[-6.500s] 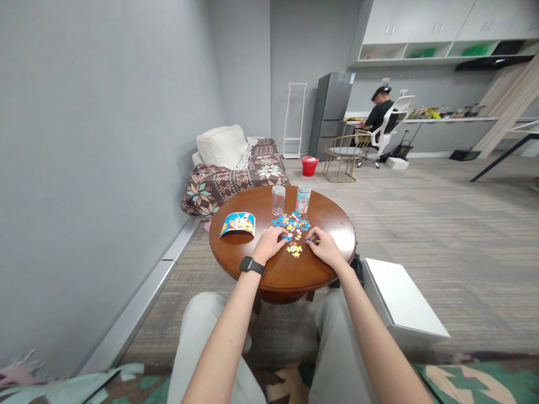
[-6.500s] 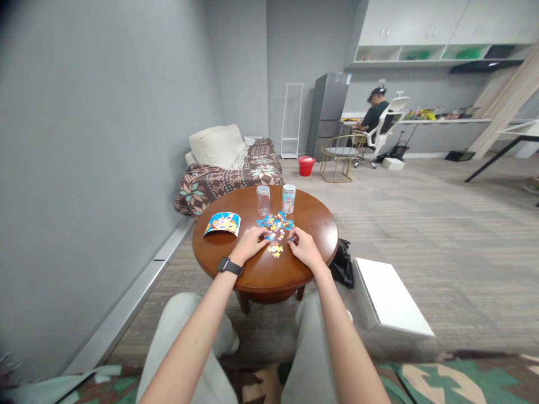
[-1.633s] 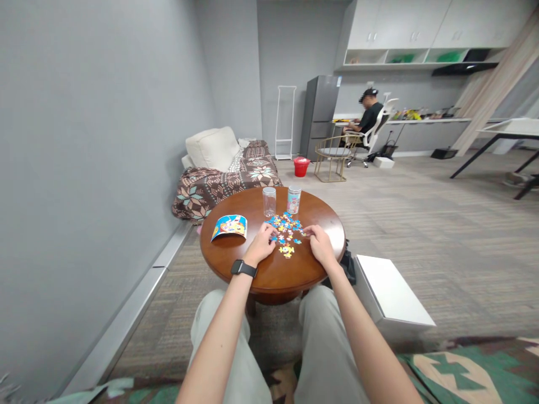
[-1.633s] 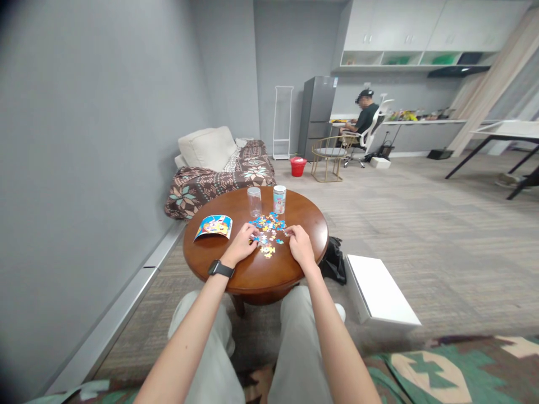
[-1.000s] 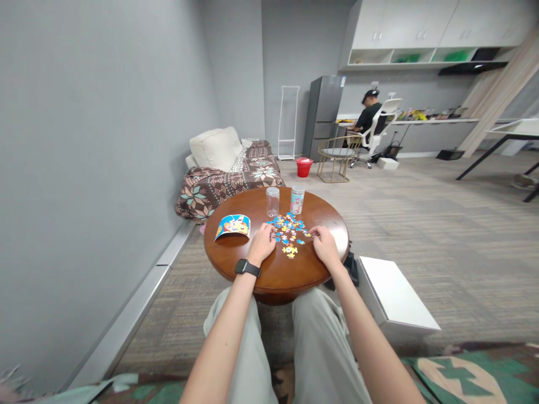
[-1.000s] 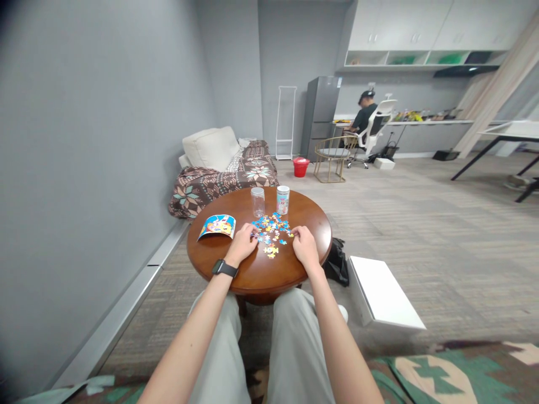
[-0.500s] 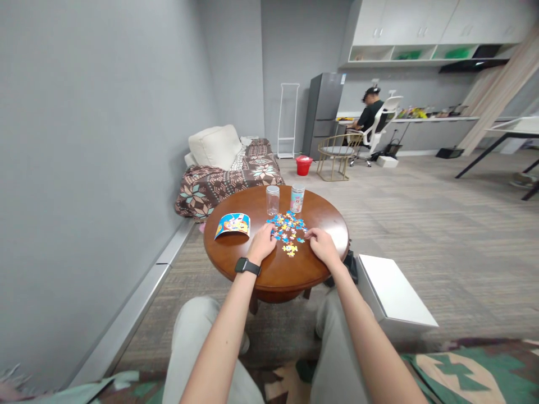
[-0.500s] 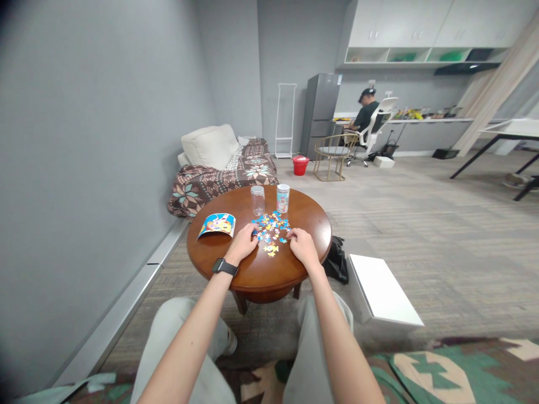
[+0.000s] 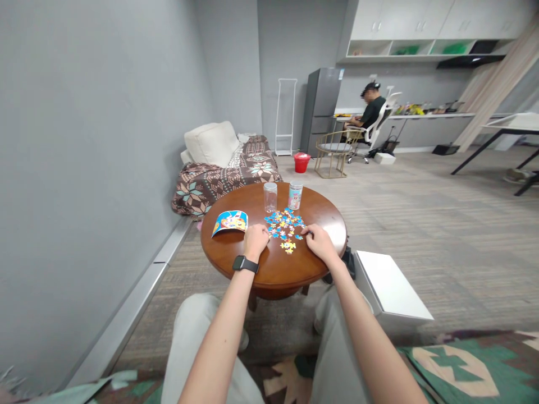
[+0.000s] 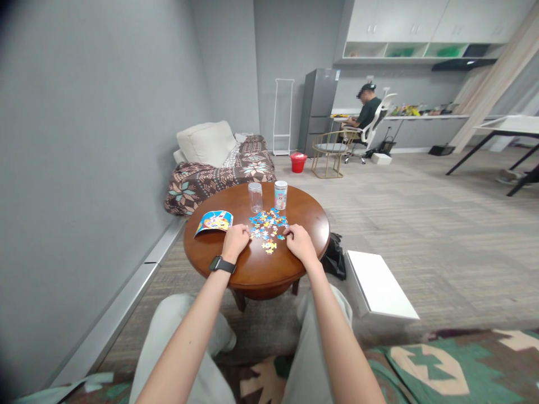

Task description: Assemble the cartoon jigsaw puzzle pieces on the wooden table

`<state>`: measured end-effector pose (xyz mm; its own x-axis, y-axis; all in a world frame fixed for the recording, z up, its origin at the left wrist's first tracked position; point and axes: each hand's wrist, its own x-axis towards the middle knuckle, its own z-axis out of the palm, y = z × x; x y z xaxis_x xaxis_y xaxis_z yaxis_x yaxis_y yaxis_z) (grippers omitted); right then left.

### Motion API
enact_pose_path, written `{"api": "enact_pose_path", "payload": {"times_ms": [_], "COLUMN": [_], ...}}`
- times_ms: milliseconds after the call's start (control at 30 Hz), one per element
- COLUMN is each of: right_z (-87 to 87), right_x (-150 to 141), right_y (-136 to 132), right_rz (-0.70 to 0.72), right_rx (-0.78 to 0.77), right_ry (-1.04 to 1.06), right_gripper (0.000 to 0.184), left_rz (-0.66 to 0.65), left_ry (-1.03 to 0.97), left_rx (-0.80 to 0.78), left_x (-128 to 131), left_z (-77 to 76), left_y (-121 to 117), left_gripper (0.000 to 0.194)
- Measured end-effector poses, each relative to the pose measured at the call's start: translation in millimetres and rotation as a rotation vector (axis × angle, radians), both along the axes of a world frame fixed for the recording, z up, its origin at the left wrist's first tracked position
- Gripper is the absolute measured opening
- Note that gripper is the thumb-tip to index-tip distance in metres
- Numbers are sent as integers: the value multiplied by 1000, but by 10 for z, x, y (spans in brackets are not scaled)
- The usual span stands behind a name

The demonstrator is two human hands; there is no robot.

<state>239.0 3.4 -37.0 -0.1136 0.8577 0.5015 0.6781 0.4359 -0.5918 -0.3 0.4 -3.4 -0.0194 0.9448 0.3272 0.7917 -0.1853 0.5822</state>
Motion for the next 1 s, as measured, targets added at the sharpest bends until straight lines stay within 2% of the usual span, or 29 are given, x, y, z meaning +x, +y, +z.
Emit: {"api": "enact_pose_path", "payload": {"times_ms": [167,467,667,833,1000], "right_z": [7,33,13,40,49], "right_x": [-7,-23,-26,-44,-48], "right_y": [-6,-35,-29,-51,-50], "right_rz": [120,103,68,93,117], "right_rx": [40,66,39,59,60], "right_ry": [-64,-64,-13,-38,-39], "right_gripper": [16,15,27,21,20], "left_rz": [15,-6,-127,-238,-291], "left_ry": [14,39,73,113,149], "left_rx": [-39,2,65,96,97], "left_x": [10,12,27,40,33], "left_z": [39,34,-7,-41,-57], "left_y": [-14,-19,19,9,9], "left_gripper": [32,27,18,15,18]}}
